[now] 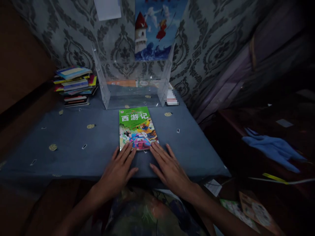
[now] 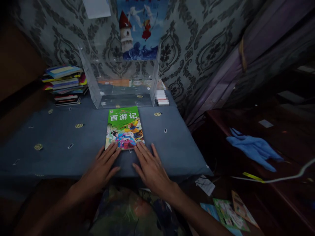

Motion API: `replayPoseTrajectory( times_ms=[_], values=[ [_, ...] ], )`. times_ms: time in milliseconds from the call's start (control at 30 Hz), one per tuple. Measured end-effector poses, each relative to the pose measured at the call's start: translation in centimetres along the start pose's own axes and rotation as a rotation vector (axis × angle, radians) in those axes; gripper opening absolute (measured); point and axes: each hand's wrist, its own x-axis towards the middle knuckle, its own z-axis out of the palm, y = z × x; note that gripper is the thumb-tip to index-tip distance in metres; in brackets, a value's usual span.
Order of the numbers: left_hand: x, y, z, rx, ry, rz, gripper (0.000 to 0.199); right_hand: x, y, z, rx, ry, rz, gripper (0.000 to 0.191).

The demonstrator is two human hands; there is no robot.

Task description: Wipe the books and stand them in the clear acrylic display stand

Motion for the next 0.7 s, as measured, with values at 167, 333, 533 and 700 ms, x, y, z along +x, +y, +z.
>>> replayPoseTrajectory(
  times_ms=[167,333,533,700],
  values=[
    [1.3,-2.1,-0.4,-0.102,0.03,-0.084,0.057,1.7,1.3,-0.2,0.061,-0.007,0.026,0.059],
    [4.6,-4.9,0.4,-0.158,0.022,-0.127,0.054,5.5,3.2,0.4,0.078,-0.014,0.088,0.052],
    [9.6,-7.7,1.2,-0.31,0.128,-0.365,0.054,10.1,5.8,1.8,0.123,0.012,0.174,0.059],
    [12.0,-8.2,-0.2,-0.966,0.347,-0.481,0.057,10.8,7.5,5.9,0.155,0.21,0.186,0.064]
  ],
)
